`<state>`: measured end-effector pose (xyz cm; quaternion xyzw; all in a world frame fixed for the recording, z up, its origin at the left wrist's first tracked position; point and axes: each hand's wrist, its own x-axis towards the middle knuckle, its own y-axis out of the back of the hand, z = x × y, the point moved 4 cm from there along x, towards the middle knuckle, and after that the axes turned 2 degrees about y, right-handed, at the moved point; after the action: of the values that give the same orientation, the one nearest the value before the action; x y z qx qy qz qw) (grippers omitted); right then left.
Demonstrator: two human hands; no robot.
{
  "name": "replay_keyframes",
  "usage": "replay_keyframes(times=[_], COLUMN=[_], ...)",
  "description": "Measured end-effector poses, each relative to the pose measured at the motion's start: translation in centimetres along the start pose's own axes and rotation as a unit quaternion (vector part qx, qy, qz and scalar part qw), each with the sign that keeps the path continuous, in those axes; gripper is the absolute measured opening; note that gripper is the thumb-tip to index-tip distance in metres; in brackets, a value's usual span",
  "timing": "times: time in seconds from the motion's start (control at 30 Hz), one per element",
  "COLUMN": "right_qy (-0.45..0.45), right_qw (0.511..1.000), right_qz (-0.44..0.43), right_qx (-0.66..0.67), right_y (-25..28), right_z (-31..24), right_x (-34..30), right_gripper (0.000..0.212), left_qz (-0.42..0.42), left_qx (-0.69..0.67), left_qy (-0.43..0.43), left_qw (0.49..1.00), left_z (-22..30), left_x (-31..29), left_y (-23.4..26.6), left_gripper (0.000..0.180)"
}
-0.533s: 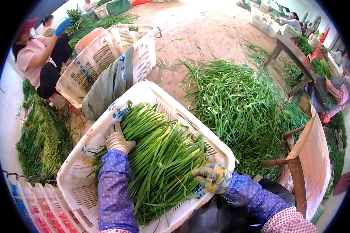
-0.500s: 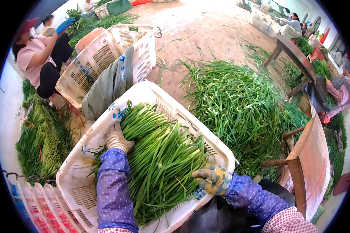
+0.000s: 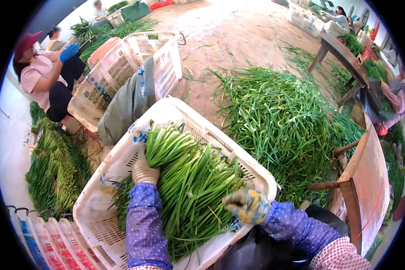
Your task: The person sorts green onions from a crate, aligns them on a wooden board, and secures them into bundles using red ties by hand before stacking the finished bundles.
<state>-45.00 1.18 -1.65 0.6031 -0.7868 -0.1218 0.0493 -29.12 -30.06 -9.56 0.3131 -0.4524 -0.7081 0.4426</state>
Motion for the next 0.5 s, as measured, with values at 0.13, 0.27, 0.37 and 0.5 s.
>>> replay_keyframes(times=[0.13, 0.27, 0.37, 0.5], right_qy=[-0.036, 0.012, -0.057, -0.072], right_qw=[0.974, 0.903, 0.794, 0.807], right_qz=[0.083, 0.123, 0.170, 0.164], right_qx=[0.208, 0.411, 0.581, 0.562], right_y=[-1.9, -4.4, -5.4, -4.9], right_z=[0.5, 0.6, 2.8, 9.5], right_x=[4.3, 9.8, 10.5, 10.2], right_gripper=[0.079, 0.103, 0.067, 0.044], left_qz=[0.079, 0.012, -0.020, -0.084], left_qx=[0.122, -0.333, -0.307, -0.072], left_qy=[-0.111, -0.106, -0.091, -0.094], left_qw=[0.983, 0.937, 0.947, 0.989], left_z=[0.9, 4.1, 5.5, 8.2], left_x=[-1.6, -5.7, -9.7, -12.7], left_y=[3.6, 5.2, 3.1, -0.2], left_gripper=[0.056, 0.054, 0.059, 0.099])
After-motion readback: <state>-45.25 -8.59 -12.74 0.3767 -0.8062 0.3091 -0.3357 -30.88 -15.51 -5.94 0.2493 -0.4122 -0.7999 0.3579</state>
